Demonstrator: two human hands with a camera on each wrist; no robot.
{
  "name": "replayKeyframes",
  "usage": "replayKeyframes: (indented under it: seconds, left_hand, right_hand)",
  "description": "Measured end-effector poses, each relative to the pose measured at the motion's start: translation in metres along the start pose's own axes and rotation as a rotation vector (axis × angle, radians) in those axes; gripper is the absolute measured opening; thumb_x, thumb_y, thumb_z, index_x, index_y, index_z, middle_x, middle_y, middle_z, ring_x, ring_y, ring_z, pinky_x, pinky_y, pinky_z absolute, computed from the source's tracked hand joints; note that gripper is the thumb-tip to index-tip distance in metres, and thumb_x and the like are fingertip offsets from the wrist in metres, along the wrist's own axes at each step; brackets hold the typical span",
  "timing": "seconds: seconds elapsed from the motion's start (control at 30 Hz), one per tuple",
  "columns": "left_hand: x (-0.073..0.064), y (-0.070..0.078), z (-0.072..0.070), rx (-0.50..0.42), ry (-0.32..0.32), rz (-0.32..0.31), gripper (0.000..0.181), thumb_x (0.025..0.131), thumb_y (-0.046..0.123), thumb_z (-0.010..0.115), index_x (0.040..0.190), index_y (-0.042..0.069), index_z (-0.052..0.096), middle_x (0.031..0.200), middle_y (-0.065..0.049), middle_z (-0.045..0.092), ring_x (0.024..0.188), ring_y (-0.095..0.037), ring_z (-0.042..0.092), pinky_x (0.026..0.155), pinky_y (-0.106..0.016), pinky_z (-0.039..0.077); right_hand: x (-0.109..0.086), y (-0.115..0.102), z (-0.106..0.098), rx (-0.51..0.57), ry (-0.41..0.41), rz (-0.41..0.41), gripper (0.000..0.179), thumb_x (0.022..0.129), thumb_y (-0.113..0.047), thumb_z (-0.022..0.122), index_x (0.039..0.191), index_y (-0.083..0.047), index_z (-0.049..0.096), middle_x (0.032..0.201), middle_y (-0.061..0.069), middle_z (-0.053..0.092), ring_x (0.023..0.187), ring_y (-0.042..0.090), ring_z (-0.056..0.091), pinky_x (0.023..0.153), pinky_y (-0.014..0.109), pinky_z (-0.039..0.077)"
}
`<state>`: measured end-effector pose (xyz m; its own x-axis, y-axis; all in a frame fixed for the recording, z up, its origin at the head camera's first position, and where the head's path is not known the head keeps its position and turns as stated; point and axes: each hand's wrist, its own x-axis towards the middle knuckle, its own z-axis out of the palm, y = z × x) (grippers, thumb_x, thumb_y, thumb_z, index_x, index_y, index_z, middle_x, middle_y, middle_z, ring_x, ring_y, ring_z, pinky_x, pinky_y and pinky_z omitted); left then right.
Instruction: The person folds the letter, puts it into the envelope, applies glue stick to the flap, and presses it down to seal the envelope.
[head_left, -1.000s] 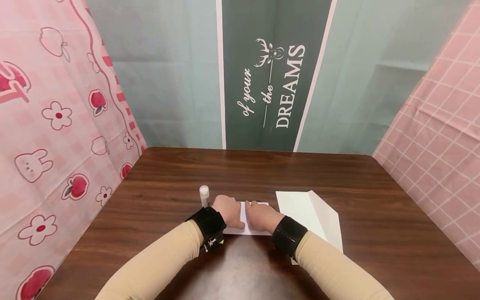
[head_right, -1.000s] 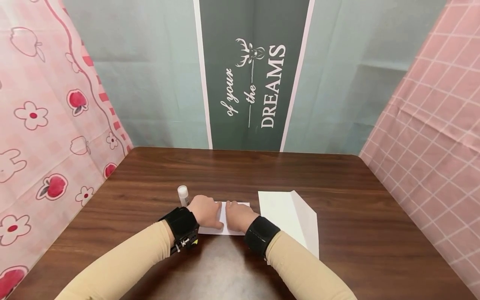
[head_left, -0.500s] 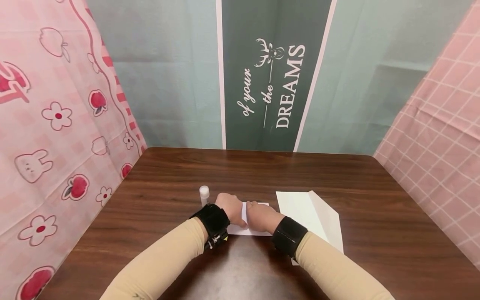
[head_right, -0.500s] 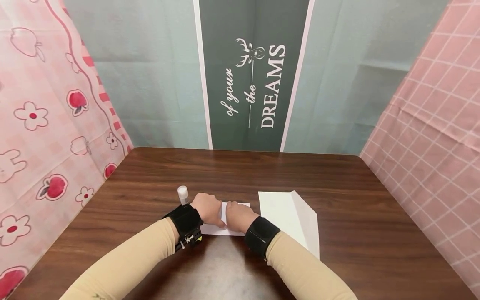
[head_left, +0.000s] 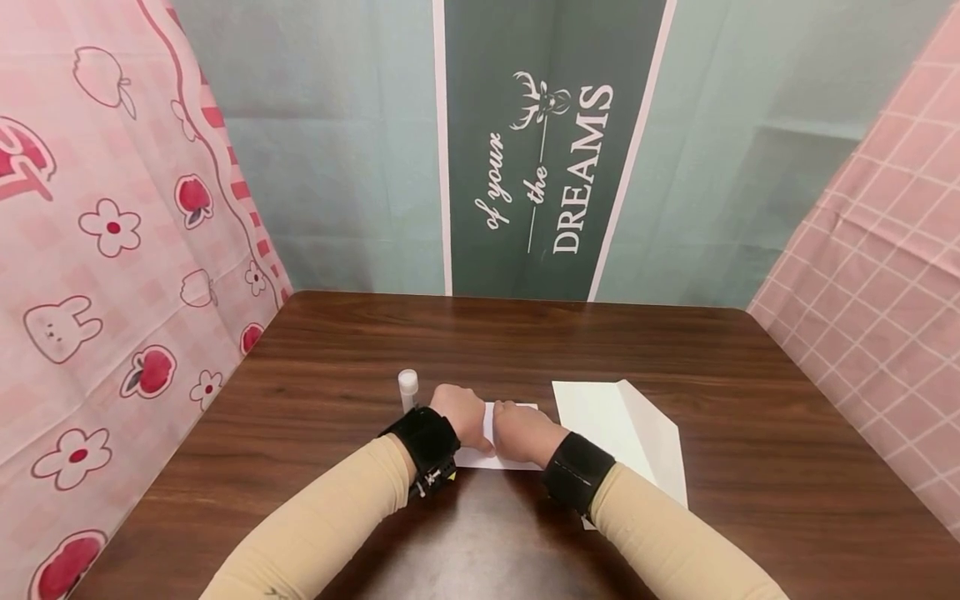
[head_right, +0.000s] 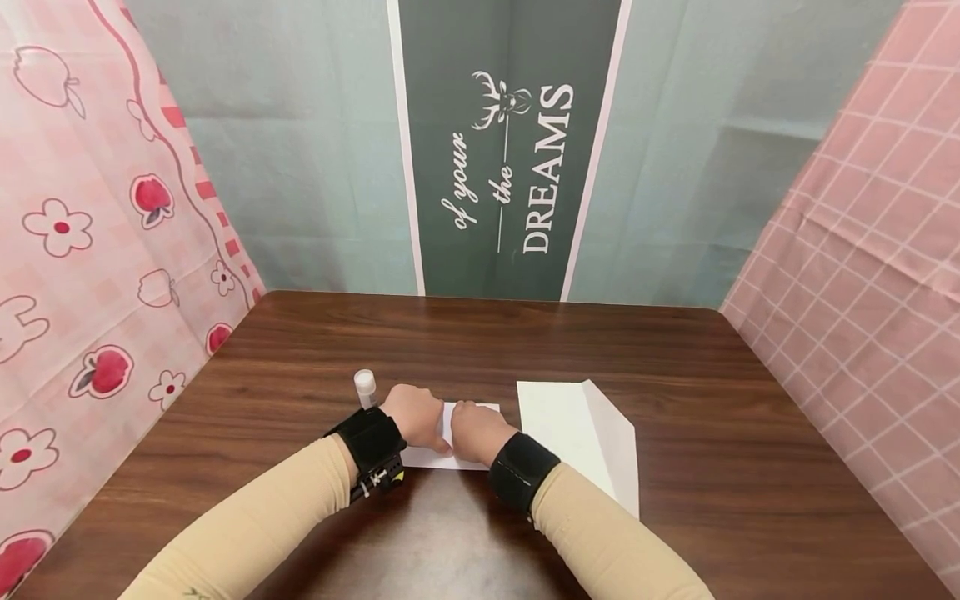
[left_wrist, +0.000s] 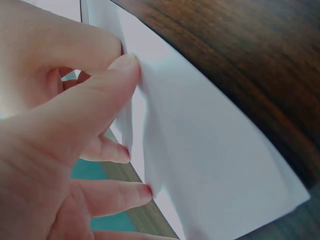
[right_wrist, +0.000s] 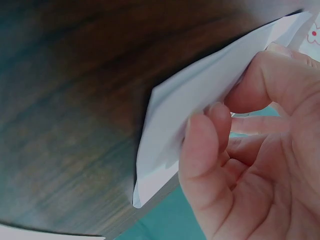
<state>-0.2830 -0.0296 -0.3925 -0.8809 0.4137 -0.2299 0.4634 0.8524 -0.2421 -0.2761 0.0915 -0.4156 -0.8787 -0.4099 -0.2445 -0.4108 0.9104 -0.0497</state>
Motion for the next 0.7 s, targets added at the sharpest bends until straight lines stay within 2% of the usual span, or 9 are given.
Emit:
replayKeyframes:
  seconds: [0.33,0.7]
  left_hand:
    - [0.0002,-0.0015,0.0004,0.000,0.007,-0.019,0.059,0.064,0.072,0.065,0.078,0.015,0.072,0.071,0.000,0.063,0.061,-0.014,0.055,0.052,-0.034,0.045]
    - [0.0018,0.0010,0.0031,-0.004,0.027,-0.020,0.058,0.062,0.072,0.066,0.074,0.015,0.071,0.064,0.001,0.060,0.058,-0.014,0.053,0.050,-0.034,0.044]
  right_hand:
    - [-0.0045,-0.0011,-0.0058,0.020,0.071,-0.029,0.051,0.081,-0.020,0.067,0.117,0.013,0.053,0.109,0.023,0.061,0.089,0.033,0.062,0.078,0.045,0.050]
    - [-0.0040,-0.0022,-0.0044,0.039,0.057,0.016,0.042,0.081,-0.021,0.066,0.110,0.009,0.060,0.098,0.017,0.065,0.076,0.026,0.061,0.074,0.044,0.051]
